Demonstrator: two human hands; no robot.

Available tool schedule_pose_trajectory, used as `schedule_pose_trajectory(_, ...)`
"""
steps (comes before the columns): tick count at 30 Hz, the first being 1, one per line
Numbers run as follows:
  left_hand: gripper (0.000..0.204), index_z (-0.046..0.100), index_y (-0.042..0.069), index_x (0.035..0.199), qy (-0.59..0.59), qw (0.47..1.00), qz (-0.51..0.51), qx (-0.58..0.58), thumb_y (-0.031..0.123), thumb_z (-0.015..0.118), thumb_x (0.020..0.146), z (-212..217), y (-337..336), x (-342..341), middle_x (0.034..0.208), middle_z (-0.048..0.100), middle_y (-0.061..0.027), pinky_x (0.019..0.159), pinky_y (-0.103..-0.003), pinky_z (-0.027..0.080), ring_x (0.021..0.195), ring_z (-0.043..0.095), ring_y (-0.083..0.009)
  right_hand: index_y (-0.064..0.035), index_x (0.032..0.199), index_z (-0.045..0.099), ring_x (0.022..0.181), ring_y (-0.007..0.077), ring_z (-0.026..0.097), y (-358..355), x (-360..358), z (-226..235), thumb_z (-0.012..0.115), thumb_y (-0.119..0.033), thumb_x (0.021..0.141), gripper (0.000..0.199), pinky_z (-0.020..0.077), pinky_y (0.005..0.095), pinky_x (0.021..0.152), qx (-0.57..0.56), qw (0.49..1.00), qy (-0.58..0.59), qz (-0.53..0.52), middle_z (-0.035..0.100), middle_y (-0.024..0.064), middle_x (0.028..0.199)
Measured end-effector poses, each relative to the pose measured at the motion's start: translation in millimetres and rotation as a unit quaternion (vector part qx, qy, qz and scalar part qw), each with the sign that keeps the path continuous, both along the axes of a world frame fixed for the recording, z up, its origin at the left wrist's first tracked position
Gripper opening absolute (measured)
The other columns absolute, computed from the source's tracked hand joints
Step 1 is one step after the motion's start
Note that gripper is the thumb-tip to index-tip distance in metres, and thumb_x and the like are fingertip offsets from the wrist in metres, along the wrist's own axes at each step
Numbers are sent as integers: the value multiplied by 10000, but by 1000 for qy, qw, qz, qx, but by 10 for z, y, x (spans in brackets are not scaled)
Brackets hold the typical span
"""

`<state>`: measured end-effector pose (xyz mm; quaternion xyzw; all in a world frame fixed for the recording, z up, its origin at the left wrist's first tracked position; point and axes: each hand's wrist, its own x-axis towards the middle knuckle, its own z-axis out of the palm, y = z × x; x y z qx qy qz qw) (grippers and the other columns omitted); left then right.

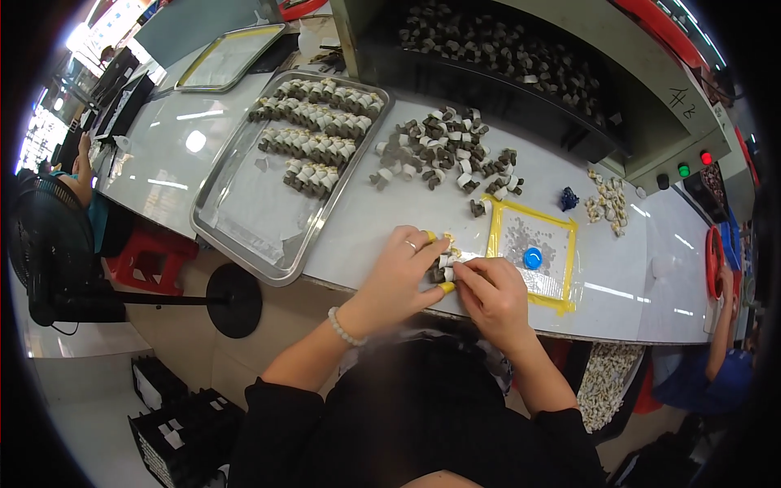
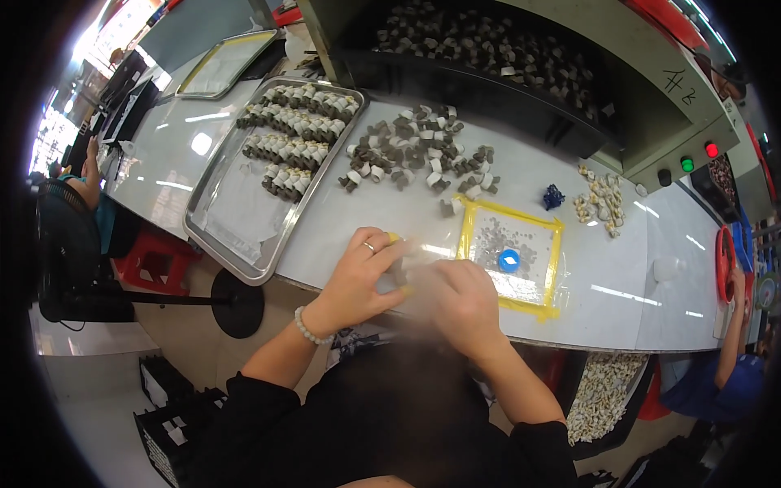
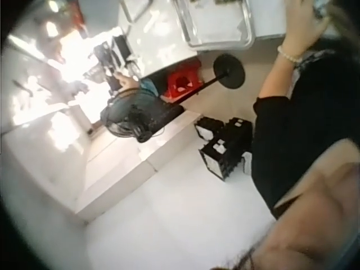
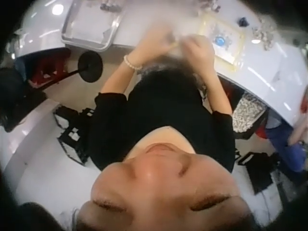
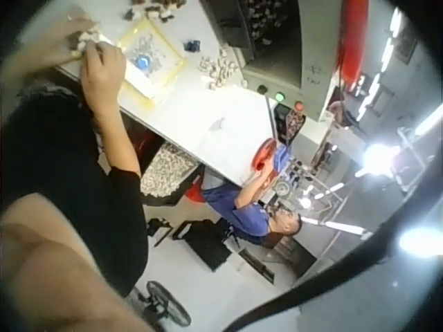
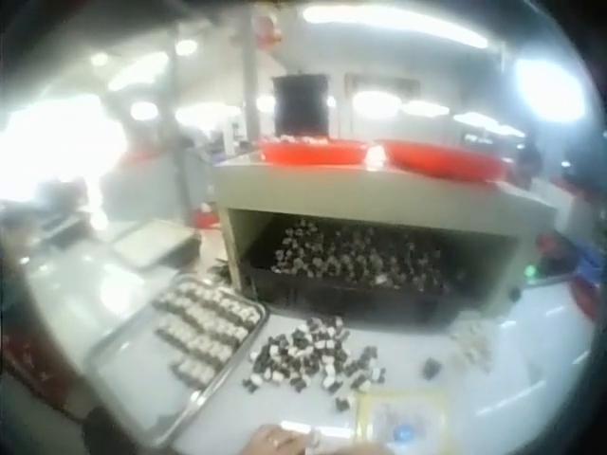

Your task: The person assembles small toy parts by applying glue from a bottle and placing the pieces together on a workbench.

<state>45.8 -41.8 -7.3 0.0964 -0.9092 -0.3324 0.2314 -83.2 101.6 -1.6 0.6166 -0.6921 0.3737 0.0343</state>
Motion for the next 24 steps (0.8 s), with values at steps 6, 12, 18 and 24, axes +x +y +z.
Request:
schedule_pose_trajectory(6, 573, 543, -14, 1133, -2, 999, -7, -39, 106, 746, 611, 47, 43, -4, 1043, 499, -146, 884, -396, 417, 1013, 450, -320, -39, 1029, 645, 811, 270, 580, 5, 0, -12, 713, 7, 674, 364, 467, 350, 703, 12, 1000, -20, 1, 608, 97, 914)
schedule_pose_trajectory(12, 452, 600, 51, 1056, -13, 997, 18, 74, 50, 688, 613, -4, 9, 48, 1002, 537, -122, 837, -376, 447, 982, 480, -313, -43, 1136, 604, 887, 282, 576, 64, 0, -37, 724, -8, 684, 470, 466, 362, 781, 24, 995, -95, -18, 603, 110, 981)
schedule_pose_trajectory(18, 464, 577, 6, 1096, -7, 997, 35, -66, 34, 656, 640, -4, -24, 37, 1019, 538, -144, 839, -386, 440, 978, 490, -324, -45, 1070, 625, 887, 286, 567, 29, -59, -37, 701, -28, 710, 369, 454, 365, 784, 69, 997, -16, 14, 596, 108, 973)
schedule_pose_trajectory(24, 495, 575, 12, 1120, 18, 994, 70, -85, 32, 644, 629, -87, 19, -35, 1030, 532, -140, 844, -391, 435, 970, 489, -315, -56, 1029, 634, 888, 276, 560, -9, 5, -29, 684, -29, 721, 313, 449, 351, 782, -19, 991, -130, -16, 584, 78, 1006)
